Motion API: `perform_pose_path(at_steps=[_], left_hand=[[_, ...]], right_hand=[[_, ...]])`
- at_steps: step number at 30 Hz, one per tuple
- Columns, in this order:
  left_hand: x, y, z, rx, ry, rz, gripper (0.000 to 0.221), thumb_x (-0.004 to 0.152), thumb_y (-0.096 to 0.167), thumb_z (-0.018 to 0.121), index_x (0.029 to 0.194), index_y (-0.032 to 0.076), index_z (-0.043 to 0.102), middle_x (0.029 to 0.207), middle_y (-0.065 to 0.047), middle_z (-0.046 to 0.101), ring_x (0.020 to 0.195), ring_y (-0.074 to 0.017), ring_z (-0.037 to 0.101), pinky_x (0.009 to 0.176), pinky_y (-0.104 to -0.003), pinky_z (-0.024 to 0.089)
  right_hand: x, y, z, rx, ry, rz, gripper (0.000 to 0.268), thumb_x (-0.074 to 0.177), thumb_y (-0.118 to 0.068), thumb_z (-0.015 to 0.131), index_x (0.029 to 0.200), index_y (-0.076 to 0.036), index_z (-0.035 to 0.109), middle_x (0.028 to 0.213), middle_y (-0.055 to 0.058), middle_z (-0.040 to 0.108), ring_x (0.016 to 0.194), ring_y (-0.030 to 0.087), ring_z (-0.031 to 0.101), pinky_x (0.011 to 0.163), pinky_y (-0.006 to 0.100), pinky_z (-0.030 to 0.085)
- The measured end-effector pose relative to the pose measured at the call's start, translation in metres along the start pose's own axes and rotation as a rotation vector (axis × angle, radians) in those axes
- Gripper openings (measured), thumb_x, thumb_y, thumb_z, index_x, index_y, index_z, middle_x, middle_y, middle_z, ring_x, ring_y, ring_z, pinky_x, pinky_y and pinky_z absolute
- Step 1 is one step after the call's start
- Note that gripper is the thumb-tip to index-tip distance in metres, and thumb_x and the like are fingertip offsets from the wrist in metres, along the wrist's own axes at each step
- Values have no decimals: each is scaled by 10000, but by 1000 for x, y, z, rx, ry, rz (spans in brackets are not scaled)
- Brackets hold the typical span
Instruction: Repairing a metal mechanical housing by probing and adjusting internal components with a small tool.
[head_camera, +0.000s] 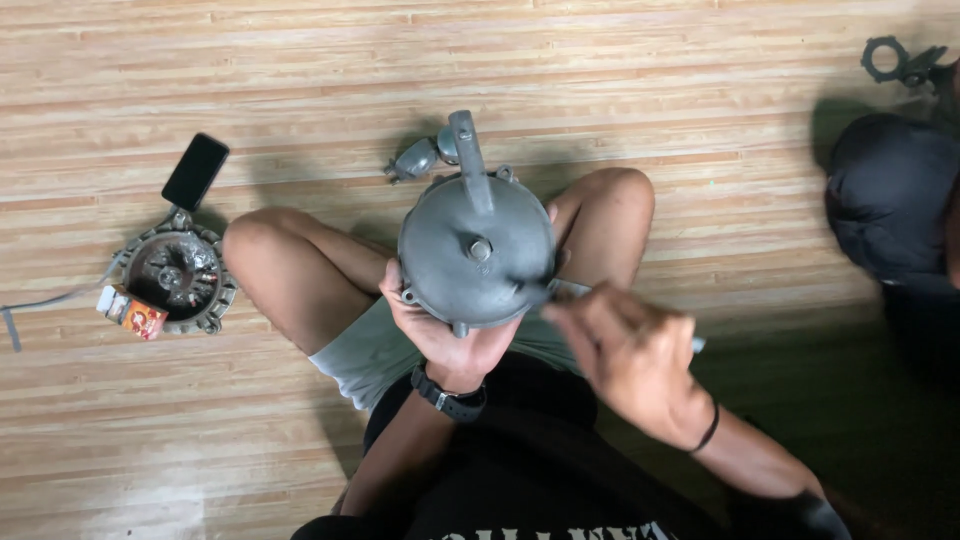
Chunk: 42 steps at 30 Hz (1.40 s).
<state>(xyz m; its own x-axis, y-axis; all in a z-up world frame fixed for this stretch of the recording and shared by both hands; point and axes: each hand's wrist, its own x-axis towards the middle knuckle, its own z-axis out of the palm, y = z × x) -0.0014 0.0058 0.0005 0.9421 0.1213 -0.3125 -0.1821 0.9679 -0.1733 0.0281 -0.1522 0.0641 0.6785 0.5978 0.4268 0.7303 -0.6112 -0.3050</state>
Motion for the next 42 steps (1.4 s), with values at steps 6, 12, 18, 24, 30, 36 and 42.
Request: perform_pose_path(at_steps=[6,12,18,24,30,36,42], left_hand=[[14,5,16,-5,-108,17,666,840,578,603,1417,246,567,1489,-36,549,1457,-328,416,1221,-707,168],[15,10,-13,28,42,106,704,829,606,581,1440,259,546,1528,-16,514,1435,-333,433,1215,-697,169],[48,22,-87,67,101,287,576,837,460,628,1328,158,636,1413,-108,624,1292,-331,574,1201,-587,279],[45,79,-55,622,38,95,408,925,493,565,1087,151,718,901,-151,759,753,-220,694,638,-208,562],[90,211,6,1978,-578,375,494,1123,300,238,1552,82,347,1621,-137,386,1492,-298,394,1242,-447,303],[192,443,-53,2729,885,847,722,1030,380,588,1624,38,361,1648,-166,114,1446,-503,64,1117,-741,235],[201,524,-139,2580,1167,547,703,871,273,627,1477,-25,432,1647,-213,185,1484,-434,42,1075,-826,98]], right_hand=[[7,7,7,13,40,-2,278,940,-304,744,728,-150,650,532,18,623,406,243,632,392,304,477],[11,37,25,311,91,323,105,922,-203,805,899,-115,751,562,85,623,477,243,642,439,320,509],[25,22,65,1577,22,578,269,1040,-299,587,1153,-89,464,759,-18,465,483,22,362,395,167,321],[-21,59,158,1815,-80,964,217,964,-44,690,1000,-47,476,688,-50,357,432,8,309,355,164,318],[-14,39,159,1919,-36,957,196,939,-12,682,1025,-22,507,638,-17,358,416,11,259,337,198,271],[-52,66,159,2238,-100,938,98,954,-94,668,1025,-139,619,574,-31,351,484,83,245,475,237,219],[-58,48,152,2244,117,866,78,940,-51,668,941,-66,592,636,-11,422,488,80,273,454,236,213]])
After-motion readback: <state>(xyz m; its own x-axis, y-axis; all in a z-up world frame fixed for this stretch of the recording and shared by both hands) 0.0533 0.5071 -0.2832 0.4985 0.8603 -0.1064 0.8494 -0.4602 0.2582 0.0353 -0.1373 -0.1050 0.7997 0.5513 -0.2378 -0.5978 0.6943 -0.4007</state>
